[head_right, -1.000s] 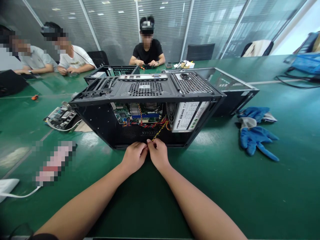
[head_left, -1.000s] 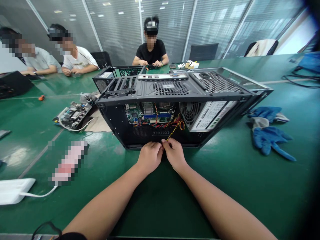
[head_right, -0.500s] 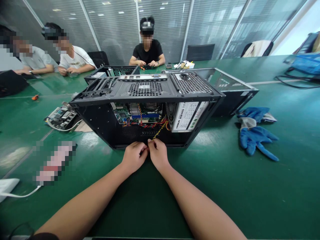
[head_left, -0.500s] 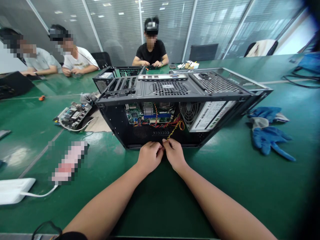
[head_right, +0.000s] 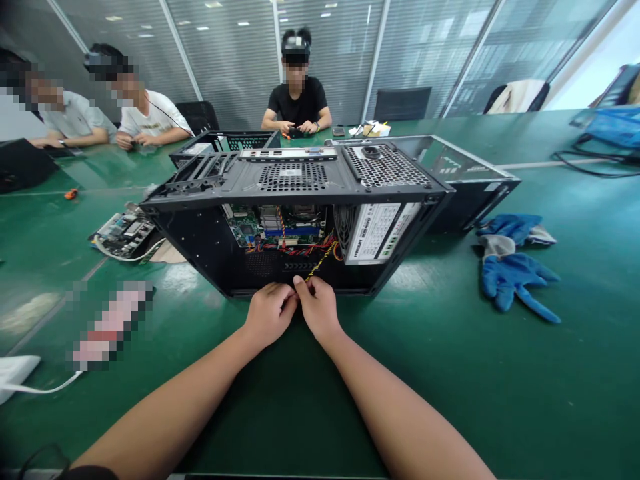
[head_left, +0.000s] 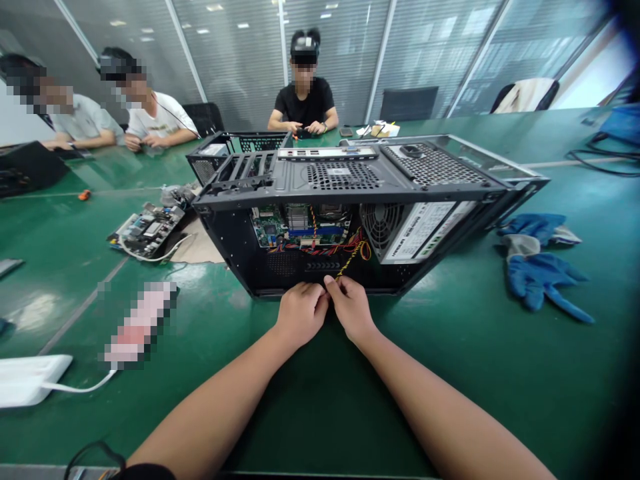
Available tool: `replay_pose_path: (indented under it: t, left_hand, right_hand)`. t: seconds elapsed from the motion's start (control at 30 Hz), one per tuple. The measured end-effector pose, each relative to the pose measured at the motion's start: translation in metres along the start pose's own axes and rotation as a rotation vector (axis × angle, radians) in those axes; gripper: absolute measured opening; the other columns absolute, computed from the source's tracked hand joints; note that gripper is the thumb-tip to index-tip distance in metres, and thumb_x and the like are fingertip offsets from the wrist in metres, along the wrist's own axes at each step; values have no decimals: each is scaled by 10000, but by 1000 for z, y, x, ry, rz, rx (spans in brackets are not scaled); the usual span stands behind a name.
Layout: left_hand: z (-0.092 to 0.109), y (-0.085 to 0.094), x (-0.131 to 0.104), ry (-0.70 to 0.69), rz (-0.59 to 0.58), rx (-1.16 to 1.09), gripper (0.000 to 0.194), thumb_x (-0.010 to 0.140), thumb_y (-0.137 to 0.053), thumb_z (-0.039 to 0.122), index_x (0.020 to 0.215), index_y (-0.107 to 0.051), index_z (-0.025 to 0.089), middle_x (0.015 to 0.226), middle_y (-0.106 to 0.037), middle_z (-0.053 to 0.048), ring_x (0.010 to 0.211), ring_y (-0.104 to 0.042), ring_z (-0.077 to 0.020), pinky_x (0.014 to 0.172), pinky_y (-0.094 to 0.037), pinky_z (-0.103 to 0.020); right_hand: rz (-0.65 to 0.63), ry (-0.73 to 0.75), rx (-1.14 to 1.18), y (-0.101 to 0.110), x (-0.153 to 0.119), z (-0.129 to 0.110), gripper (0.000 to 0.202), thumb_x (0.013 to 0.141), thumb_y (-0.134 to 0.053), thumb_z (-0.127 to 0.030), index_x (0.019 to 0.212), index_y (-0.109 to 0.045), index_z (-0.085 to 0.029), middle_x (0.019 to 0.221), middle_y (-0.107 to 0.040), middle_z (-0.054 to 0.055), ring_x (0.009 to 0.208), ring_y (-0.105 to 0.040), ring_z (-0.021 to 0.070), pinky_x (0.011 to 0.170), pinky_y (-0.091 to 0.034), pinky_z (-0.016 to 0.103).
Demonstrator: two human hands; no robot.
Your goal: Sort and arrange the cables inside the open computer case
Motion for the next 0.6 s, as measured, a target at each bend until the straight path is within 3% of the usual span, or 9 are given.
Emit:
replay_pose_path:
  t: [0.2,0.6]
  left_hand:
    - [-3,-2,-1,32,-12,-66,178,885,-529,190,712,-573,183,690,-627,-29,680,-576,-167,672,-436,-297]
    - [-18,-11,2,259,-109,-421,237,885,-544,234,665,-592,161,565,-551,38,515,-456,-85,532,-322,-220]
  right_hand:
    - [14,6,-11,1,0,0,439,862,-535,-492,549,-413,-209,523,-404,-44,530,-364,122,538,-315,279]
    - [-3,-5,-3,0,1,3,412,863,-514,-474,565,-405,-212,524,-387,-45,532,-350,123,517,-300,273]
Point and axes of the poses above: each hand's wrist, its own x-axis towards the middle knuckle, its own y-axis out of the back of the hand, z = x × y, the point moved 9 cm from there along x, towards the middle knuckle
